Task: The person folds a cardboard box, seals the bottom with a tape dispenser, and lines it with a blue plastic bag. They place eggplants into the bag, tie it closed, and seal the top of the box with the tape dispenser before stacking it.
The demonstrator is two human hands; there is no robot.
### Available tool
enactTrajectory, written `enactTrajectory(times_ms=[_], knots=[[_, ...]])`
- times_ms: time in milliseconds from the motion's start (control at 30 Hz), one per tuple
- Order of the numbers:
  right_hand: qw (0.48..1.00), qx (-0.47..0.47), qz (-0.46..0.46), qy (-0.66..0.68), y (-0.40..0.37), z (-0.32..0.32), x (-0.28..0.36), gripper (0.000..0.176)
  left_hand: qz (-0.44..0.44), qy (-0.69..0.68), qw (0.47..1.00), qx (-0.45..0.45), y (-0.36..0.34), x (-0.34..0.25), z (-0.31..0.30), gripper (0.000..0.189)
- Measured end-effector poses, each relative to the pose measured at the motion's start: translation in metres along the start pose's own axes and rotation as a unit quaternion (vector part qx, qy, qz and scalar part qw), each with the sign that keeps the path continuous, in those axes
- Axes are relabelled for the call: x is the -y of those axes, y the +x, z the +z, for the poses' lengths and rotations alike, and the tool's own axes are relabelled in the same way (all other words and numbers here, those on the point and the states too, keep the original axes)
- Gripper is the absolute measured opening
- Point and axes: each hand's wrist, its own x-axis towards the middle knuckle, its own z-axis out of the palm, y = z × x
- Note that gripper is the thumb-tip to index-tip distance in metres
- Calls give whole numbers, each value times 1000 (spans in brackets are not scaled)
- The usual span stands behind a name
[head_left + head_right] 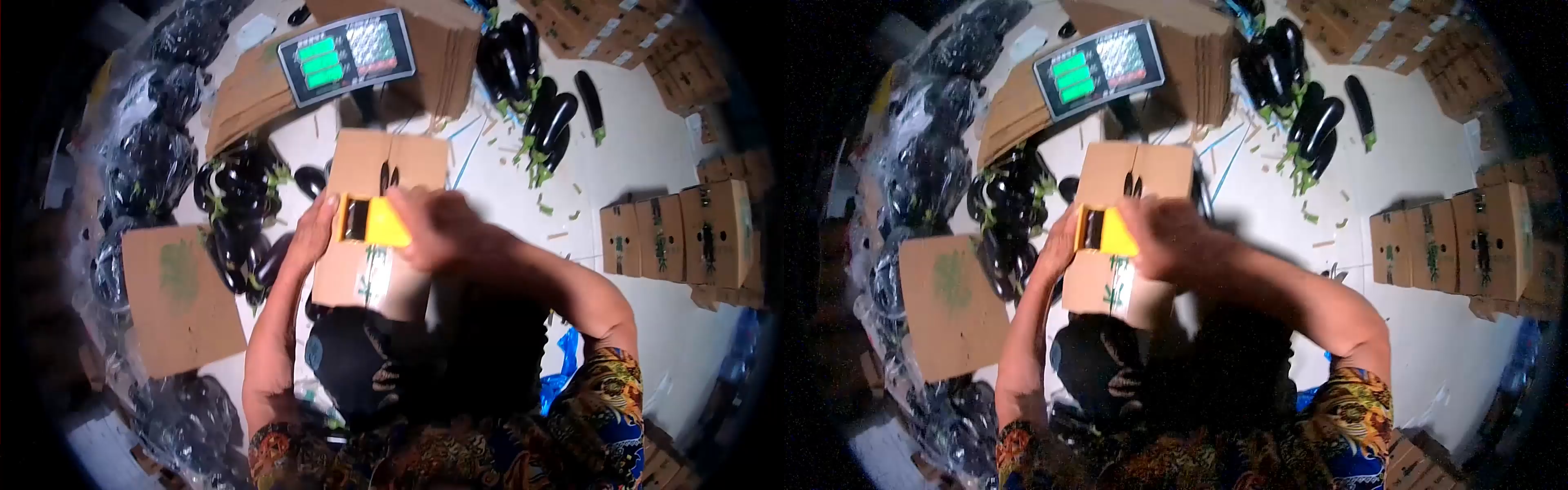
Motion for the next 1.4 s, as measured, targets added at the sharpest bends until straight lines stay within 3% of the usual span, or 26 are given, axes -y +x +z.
enactTrajectory(times_ms=[33, 67, 167, 267, 367, 500, 533, 633, 667, 767, 800, 900, 933, 1000, 1033, 1100, 1133, 1200, 1233, 1300, 1333, 1367, 1400], knots=[[998, 54, 43, -12, -8, -7, 1, 35, -14, 11, 1000, 11, 3, 5, -1, 61], [977, 103, 183, 42, -11, -6, -1, 41, -26, 1, 1000, 8, 2, 3, 2, 60], [947, 205, 233, -76, -40, -20, -8, 49, -95, -36, 995, 12, 2, -4, -3, 61], [947, 202, 190, -160, -74, -39, -10, 46, -90, -23, 996, 9, 1, -6, -2, 62], [958, 143, 246, -40, -124, -42, -33, 48, -106, -17, 994, 8, 3, -11, -1, 60], [943, 116, 309, -36, -195, -23, -60, 53, -93, 9, 996, -3, 1, -12, 1, 61], [928, 100, 360, -2, -210, -20, -62, 54, -99, 11, 995, 1, 1, -10, 1, 62], [898, 134, 408, -90, -266, -6, -78, 54, -111, 12, 994, 2, 6, -1, -1, 63], [874, 131, 462, -71, -281, -6, -78, 53, -121, 8, 993, 5, 7, 1, -2, 63], [893, 123, 423, -88, -300, 6, -80, 49, -141, 2, 990, 0, 6, 0, 0, 65], [875, 213, 403, -162, -300, 13, -86, 49, -149, -11, 989, -3, 5, 0, 2, 65], [871, 211, 420, -144, -254, 25, -81, 47, -139, -12, 990, -20, 6, 4, 4, 68], [889, 219, 382, -129, -230, 21, -74, 43, -135, -2, 991, -24, 6, 2, 4, 68], [862, 285, 406, -108, -184, 37, -80, 41, -138, 6, 990, -24, 7, 4, 3, 69], [877, 235, 412, -83, -173, 66, -90, 30, -145, 4, 989, -23, 8, 9, 3, 69], [936, 198, 287, -48, -149, 100, -105, 10, -154, -1, 988, -20, 9, 7, 2, 68], [923, 275, 195, -186, -138, 123, -120, 12, -154, -4, 988, -19, 9, 1, 3, 66], [891, 340, 197, -227, -139, 139, -124, 18, -175, -37, 984, -4, 0, -18, 8, 62], [888, 327, 291, -145, -141, 126, -130, 22, -183, -73, 980, -2, 0, -21, 11, 62], [867, 360, 323, -118, -153, 91, -137, 31, -206, -141, 968, 5, -2, -21, 11, 61], [856, 409, 262, -175, -160, 67, -137, 37, -168, -111, 979, 15, -2, -20, 11, 63], [793, 473, 331, -193, -156, 38, -134, 41, -162, -147, 975, 43, 1, -14, 14, 64], [750, 445, 473, -125, -130, -18, -118, 48, -106, -149, 982, 53, -1, -20, 20, 70]])
